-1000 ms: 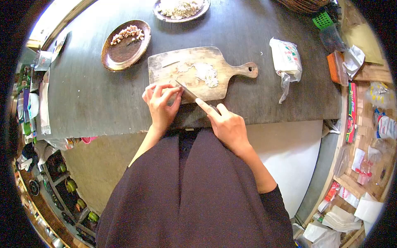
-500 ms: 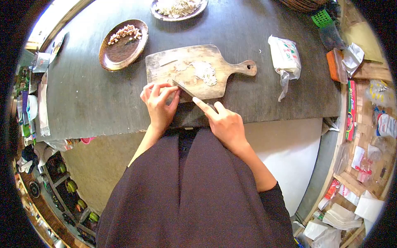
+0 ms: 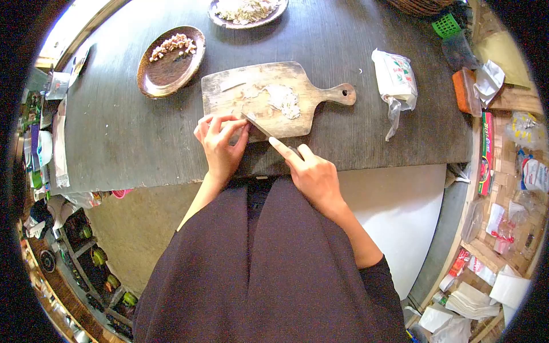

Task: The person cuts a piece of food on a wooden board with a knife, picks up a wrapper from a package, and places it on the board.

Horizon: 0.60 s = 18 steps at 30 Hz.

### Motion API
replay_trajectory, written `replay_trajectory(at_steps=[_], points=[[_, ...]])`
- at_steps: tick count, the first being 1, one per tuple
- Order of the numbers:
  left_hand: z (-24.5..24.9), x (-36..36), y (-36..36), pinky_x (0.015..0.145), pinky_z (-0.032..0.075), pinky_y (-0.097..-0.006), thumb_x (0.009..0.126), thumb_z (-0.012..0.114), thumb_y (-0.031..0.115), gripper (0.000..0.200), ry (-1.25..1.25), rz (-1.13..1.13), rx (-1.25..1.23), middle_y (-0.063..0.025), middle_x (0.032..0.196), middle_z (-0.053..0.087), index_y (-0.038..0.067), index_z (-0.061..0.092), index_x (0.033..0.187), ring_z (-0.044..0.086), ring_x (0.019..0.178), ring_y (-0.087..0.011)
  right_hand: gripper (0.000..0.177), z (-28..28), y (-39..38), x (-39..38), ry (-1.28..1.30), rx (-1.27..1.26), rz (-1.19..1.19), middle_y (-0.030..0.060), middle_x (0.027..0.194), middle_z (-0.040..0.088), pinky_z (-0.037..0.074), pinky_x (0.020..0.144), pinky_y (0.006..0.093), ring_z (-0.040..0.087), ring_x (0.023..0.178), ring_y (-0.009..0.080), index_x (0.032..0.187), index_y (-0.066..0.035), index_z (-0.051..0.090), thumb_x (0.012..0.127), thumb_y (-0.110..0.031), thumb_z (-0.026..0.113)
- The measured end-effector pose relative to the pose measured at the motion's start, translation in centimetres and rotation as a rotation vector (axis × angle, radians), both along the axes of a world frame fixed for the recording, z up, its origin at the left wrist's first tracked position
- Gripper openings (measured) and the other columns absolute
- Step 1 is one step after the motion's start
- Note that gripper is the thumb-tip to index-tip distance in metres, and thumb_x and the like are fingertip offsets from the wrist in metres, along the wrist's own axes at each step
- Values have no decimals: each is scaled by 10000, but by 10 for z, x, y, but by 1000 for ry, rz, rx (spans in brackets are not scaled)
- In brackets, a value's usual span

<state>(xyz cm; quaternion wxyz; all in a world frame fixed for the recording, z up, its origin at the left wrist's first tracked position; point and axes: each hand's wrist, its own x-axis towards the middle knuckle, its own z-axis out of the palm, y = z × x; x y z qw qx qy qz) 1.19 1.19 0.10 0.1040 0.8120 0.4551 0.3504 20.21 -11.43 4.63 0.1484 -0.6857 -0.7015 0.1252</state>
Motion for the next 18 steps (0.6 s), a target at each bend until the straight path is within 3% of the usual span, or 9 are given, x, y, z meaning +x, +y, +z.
replay_trajectory(at_steps=[18], points=[[-3,0,-1,988,352,-451,754,845,163,198,-2,8,7,20,1044,689,197,771,935,547,1118,-292,588,0,3,-6,-29,17,-33,84,824,558,565,548,407,654,595,270,1493,-368,524,953,-173,650]])
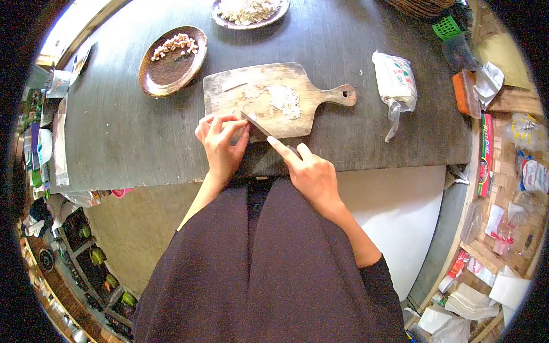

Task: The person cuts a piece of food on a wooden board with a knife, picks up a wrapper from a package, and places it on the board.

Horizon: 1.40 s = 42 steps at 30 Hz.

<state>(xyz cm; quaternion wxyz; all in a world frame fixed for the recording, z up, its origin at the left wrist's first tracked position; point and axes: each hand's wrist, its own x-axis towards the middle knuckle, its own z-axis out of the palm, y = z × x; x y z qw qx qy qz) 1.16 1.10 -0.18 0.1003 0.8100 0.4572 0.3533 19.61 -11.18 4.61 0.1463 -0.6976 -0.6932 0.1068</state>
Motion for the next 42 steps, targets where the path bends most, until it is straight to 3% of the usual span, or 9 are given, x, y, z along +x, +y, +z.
replay_trajectory(at_steps=[21,42], points=[[1,0,0,990,351,-451,756,840,155,195,-1,-4,-9,18,1038,688,194,767,933,546,1123,-292,634,-8,-5,-1,-77,11,7,74,786,539,557,531,389,648,585,242,1490,-403,520,928,-142,651],[0,-1,1,987,360,-447,746,846,151,192,-15,-7,-4,14,1035,694,181,764,917,555,1098,-288,596,-8,-7,-5,-63,48,-7,61,779,534,556,490,379,643,541,230,1488,-410,519,946,-208,666]])
